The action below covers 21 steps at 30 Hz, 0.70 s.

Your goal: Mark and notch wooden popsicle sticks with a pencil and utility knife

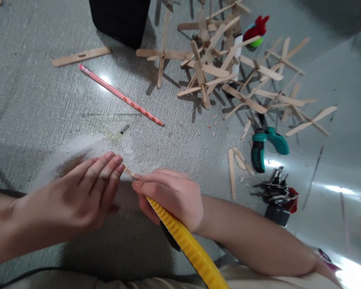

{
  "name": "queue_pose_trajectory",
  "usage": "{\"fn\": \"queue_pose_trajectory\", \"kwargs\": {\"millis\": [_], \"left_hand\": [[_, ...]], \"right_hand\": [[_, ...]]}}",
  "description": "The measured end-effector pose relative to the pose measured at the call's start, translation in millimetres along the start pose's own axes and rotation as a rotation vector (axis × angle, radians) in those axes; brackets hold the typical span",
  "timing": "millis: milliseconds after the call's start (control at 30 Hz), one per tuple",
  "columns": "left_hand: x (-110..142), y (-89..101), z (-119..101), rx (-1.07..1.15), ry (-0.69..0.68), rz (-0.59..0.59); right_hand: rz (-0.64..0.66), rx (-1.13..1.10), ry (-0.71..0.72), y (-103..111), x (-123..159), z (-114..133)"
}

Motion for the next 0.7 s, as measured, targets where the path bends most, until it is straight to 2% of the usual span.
{"fn": "queue_pose_trajectory", "kwargs": {"millis": [100, 233, 400, 700], "left_hand": [[0, 0.3, 0, 0.023, -0.011, 0.005], [0, 0.7, -1, 0.035, 0.021, -0.024], [-1, 2.4, 1, 0.017, -0.006, -0.025], [-2, 0.6, 0, 0.027, -0.008, -0.022]], "right_hand": [[-0.046, 0.024, 0.009, -2, 4, -3], [0.006, 0.023, 0.029, 4, 0, -3], [-0.025, 0.145, 0.039, 11, -5, 0], [-0.009, 0.056, 0.027, 6, -6, -4]]}}
Point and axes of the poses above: each hand's wrist, its own x-axis away from the middle knuckle, its own y-axis out of the back of the hand, z = x × y, the point moved 1 cm from there along -x, towards the middle knuckle, and after that the axes turned 6 degrees about z, right-handed, at the moved point
